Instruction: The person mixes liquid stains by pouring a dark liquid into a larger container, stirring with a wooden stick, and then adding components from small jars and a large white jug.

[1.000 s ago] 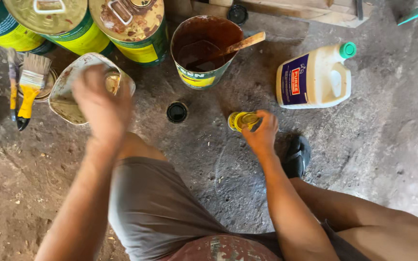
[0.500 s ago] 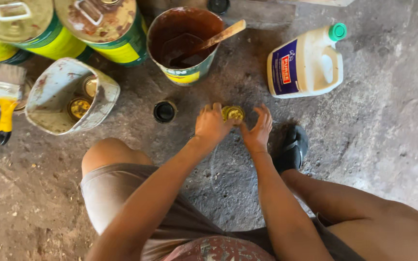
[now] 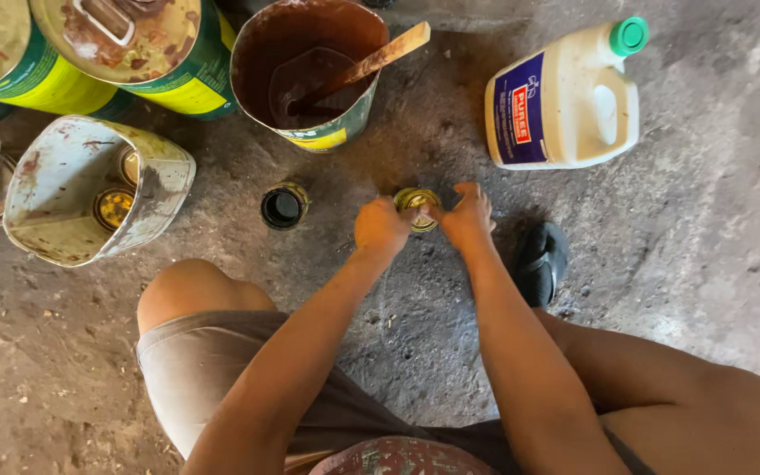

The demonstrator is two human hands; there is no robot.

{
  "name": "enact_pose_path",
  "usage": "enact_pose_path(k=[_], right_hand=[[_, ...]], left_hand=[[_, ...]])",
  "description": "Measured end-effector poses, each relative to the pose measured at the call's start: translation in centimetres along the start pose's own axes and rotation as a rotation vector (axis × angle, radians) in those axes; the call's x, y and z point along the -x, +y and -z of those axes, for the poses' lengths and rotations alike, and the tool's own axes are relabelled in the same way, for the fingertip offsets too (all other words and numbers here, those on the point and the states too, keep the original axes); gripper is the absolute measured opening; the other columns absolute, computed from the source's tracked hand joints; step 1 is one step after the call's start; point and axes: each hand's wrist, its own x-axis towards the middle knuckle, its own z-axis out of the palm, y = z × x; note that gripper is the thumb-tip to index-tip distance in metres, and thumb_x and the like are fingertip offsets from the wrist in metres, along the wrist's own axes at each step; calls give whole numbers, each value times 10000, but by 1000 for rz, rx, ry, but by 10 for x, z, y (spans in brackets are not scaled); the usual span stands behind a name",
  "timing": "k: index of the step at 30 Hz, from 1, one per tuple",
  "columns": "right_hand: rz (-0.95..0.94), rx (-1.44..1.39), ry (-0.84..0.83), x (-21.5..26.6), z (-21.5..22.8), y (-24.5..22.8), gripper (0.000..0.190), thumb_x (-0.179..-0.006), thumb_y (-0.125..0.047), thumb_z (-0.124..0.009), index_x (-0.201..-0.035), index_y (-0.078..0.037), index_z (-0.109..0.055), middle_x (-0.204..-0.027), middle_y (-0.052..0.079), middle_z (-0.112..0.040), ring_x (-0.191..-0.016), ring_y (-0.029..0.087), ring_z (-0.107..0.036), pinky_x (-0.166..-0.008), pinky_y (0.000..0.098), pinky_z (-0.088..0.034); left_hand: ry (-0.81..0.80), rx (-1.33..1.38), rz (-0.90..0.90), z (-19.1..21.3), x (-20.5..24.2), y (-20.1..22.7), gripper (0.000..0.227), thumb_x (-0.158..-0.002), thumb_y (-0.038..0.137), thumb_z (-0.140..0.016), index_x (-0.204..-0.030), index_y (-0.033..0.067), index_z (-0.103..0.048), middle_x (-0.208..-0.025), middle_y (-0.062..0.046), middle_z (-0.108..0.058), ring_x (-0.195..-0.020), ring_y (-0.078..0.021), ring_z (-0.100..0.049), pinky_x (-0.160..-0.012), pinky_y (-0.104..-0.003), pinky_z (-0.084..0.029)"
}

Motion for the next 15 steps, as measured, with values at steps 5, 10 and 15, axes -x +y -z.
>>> enact_pose_path(k=[5, 10, 15], right_hand=[[-37, -16, -19, 8, 9, -10, 867, -659, -539, -930, -1336, -155, -548, -1402, 128, -535, -1372, 363, -447, -1062, 641, -373], [11, -60, 30, -3, -15, 16, 874, -595, -502, -965, -1268, -123, -555, -1317, 149, -566, -1289, 392, -501, -1058, 566, -430], [136, -89, 174, -12, -17, 7, 878, -644, -457, -953, -1328, -112, -522, -1322, 185, -566, -1263, 430, -511, -1040, 566, -438]], left_hand=[[-73, -57, -26, -6, -15, -8, 479, -833, 485, -745, -858, 7, -748, -910, -251, -725, -879, -441, -710, -774, -533, -562], [-30, -142, -27, -12, -11, 6, 366, -765, 393, -759, -859, 39, -754, -894, -228, -738, -856, -431, -714, -750, -534, -566], [-138, -145, 57, 8, -15, 32, 460, -849, 490, -762, -918, 35, -749, -956, -234, -729, -927, -428, -707, -817, -521, -561]])
